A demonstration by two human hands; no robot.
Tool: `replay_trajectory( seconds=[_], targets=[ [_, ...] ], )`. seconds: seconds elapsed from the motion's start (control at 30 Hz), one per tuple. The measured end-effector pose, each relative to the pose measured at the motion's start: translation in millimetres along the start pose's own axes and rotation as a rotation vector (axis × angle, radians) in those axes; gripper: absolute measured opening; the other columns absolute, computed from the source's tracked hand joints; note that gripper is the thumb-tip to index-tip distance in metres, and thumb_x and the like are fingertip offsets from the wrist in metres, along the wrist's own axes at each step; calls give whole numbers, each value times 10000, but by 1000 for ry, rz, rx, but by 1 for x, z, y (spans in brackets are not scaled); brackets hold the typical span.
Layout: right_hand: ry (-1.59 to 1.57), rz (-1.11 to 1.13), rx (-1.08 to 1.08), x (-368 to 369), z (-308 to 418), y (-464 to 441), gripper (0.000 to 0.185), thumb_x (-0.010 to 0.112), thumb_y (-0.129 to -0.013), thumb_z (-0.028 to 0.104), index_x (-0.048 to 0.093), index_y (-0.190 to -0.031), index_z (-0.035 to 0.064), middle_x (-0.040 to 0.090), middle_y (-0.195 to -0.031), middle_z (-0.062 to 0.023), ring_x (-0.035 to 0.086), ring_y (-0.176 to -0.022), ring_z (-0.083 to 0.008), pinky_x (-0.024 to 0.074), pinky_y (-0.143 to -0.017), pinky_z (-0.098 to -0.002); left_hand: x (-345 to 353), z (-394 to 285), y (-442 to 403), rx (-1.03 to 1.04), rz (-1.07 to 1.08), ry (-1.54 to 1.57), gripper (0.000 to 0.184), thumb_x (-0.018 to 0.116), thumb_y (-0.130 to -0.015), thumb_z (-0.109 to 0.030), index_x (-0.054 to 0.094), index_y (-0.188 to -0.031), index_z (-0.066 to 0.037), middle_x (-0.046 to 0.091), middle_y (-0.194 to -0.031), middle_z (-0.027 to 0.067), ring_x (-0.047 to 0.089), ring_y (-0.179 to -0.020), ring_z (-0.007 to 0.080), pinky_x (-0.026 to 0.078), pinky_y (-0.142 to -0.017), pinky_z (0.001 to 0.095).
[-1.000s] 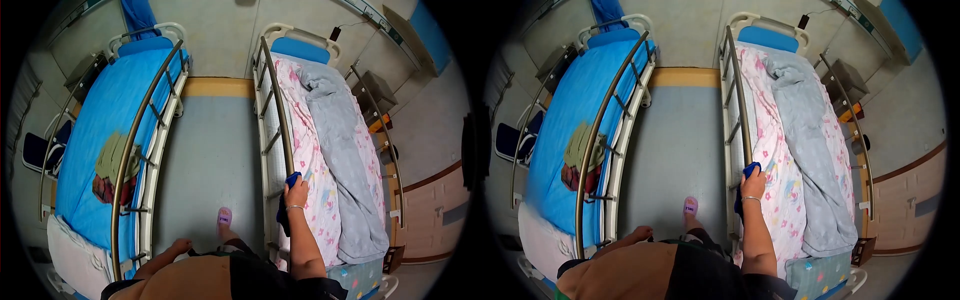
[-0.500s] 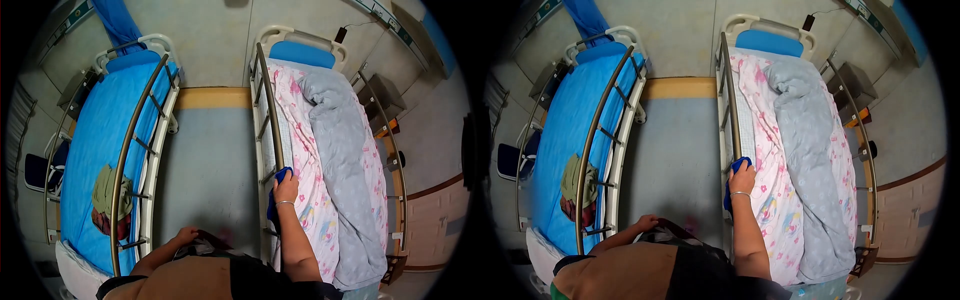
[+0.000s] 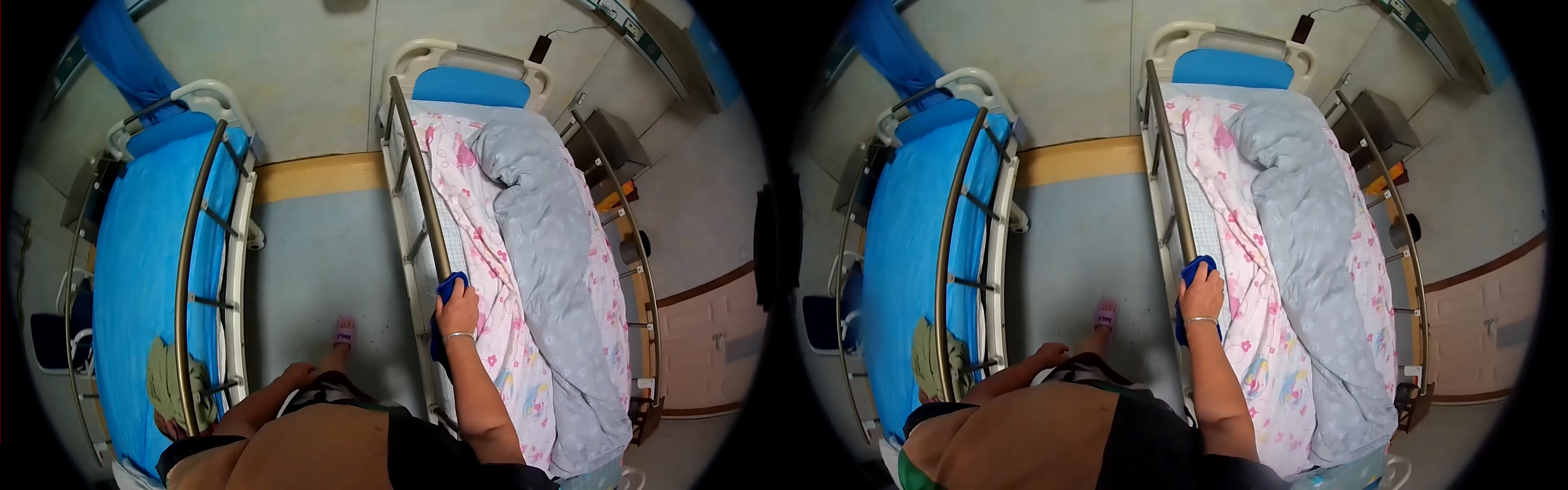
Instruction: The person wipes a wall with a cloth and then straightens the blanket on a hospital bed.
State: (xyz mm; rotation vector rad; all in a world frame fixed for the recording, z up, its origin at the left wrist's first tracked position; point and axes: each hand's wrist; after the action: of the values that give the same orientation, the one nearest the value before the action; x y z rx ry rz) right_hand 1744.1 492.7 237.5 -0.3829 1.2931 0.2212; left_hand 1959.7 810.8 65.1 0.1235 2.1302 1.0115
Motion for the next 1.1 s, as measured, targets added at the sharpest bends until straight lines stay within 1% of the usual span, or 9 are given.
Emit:
replay_trajectory(
  seconds=[0.3, 0.4, 0.47, 0.53, 0.7, 0.8, 0.87, 1.0, 1.1],
  targets=[
    [-91, 11, 80, 5, 9, -20, 533, 687, -682, 199, 469, -1140, 36, 489, -925, -171, 498, -883, -340, 439, -745, -407, -123, -35, -121, 309, -163, 118, 339, 511, -832, -271, 565, -1075, -41, 609, -978, 162, 568, -922, 338, 440, -809, 417],
    [-97, -14, 93, 6, 10, -19, 531, 683, -688, 213, 467, -1139, 34, 489, -933, -170, 496, -885, -342, 433, -743, -410, -209, -155, -111, 422, 144, 105, 393, 546, -831, -278, 501, -1132, -28, 551, -1063, 177, 529, -983, 330, 424, -837, 384],
    [-112, -18, 118, 10, 14, -22, 532, 678, -696, 230, 463, -1141, 34, 487, -941, -168, 494, -888, -342, 428, -740, -412, -220, -206, -94, 741, -136, 265, 465, 613, -784, -277, 474, -1175, -68, 505, -1092, 195, 496, -1008, 353, 404, -891, 390],
    [-240, -65, 329, 23, 24, -45, 518, 667, -709, 260, 474, -1135, 36, 499, -963, -184, 486, -902, -356, 408, -776, -428, -228, -255, -82, 994, -334, 188, 478, 651, -743, -238, 479, -1153, -62, 463, -1163, 158, 467, -1044, 340, 392, -905, 395],
    [-649, -34, 354, 57, 19, -98, 439, 543, -840, 309, 477, -1167, 24, 519, -1018, -226, 484, -961, -385, 387, -845, -405, -233, -308, -105, 1249, -402, 10, 598, 701, -653, -227, 467, -1189, -100, 418, -1225, 104, 430, -1089, 293, 352, -917, 435],
    [-1499, 289, 537, 72, -19, -98, 468, 468, -900, 334, 427, -1251, 27, 520, -1113, -133, 482, -1033, -241, 373, -909, -298, -233, -319, -133, 1297, -488, -129, 578, 711, -614, -267, 515, -1138, -123, 449, -1185, 93, 436, -1077, 274, 302, -916, 497],
    [-1604, 345, 586, 50, -36, -94, 494, 452, -902, 378, 417, -1273, 53, 507, -1153, -102, 485, -1019, -205, 396, -878, -285, -233, -319, -150, 1314, -480, -208, 509, 710, -602, -289, 559, -1061, -129, 488, -1117, 77, 447, -1061, 266, 305, -909, 490],
    [-1537, 627, 799, 76, -90, -85, 516, 489, -866, 431, 447, -1263, 104, 541, -1135, -106, 523, -991, -222, 439, -817, -300, -240, -335, -150, 1292, -424, -285, 411, 724, -568, -269, 564, -926, -147, 502, -985, 55, 460, -999, 260, 323, -842, 446],
    [-576, 356, 537, 108, -131, -84, 404, 562, -800, 273, 517, -1161, 97, 555, -1065, -151, 539, -945, -301, 459, -768, -335, -234, -334, -158, 1312, -446, -244, 387, 722, -525, -192, 538, -861, -137, 501, -955, 62, 487, -940, 274, 333, -799, 451]
  ],
)
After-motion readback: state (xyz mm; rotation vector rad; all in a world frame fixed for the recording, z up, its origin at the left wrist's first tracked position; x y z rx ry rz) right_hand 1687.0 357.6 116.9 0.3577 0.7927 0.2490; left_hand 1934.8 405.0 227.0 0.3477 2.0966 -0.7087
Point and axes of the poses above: each hand's wrist, its own y-axis away from the middle knuckle, its own x-axis out of the palm, z = x × y
